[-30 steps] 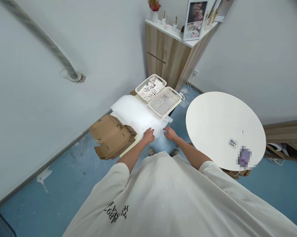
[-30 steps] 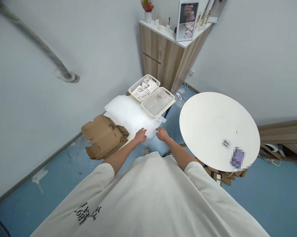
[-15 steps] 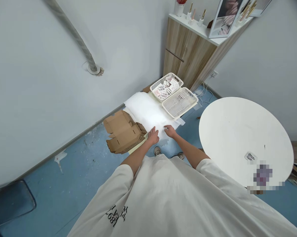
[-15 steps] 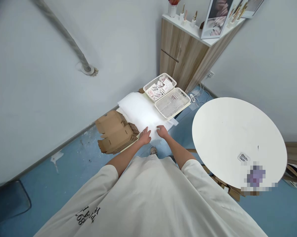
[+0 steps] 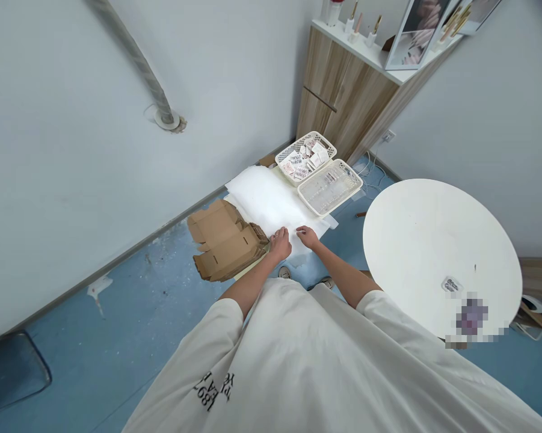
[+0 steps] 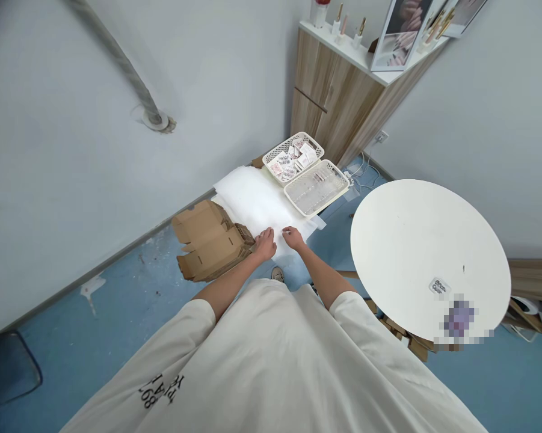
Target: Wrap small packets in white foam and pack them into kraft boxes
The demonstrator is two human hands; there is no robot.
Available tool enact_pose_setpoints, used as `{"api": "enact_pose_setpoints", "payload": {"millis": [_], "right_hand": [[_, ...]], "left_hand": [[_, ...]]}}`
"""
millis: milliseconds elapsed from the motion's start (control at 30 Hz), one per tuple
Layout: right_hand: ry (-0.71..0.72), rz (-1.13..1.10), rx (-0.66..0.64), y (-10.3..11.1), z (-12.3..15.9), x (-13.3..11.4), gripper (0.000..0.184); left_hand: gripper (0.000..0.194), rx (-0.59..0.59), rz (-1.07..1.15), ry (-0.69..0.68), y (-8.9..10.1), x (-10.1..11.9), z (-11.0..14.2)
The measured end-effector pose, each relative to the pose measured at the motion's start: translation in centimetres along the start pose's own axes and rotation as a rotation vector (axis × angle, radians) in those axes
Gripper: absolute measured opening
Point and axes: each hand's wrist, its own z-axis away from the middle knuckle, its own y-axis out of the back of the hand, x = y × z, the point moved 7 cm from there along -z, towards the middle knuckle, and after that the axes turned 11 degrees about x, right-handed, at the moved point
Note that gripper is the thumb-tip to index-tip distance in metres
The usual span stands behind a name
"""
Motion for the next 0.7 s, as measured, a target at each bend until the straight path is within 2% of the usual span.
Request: {"api": "enact_pose_setpoints", "payload": {"millis": [133,267,333,500,600,700], "right_hand": [[0.017,-0.163,0.045,0.5,0.3,-2.6,0.036],[0.057,-0.179,0.033,1.3,0.7,-4.6,0.044],[0.079,-0.154,0.067,2.2,0.9,-5.0,0.044],[0.191,-0.026,0.194,5.8,2.2,-5.4,0.037],[0.266,0.016,0.268,8.7,3.6,-5.7,0.033],[0.279,0.046,0.352,12.2,4.9,-5.0,0.032]], "left_hand": [[0.071,0.068,0.019,-0.021,0.7,1.0,1.0],[0.067,0.097,0.045,-0.075,0.6,2.8,2.1],[0.062,0.106,0.076,-0.13,0.6,3.9,2.8],[0.038,0.2,0.187,-0.219,1.9,5.2,4.0],[0.034,0.285,0.221,-0.187,2.8,5.5,3.8],[0.034,0.316,0.223,-0.196,3.1,7.1,3.1]]}}
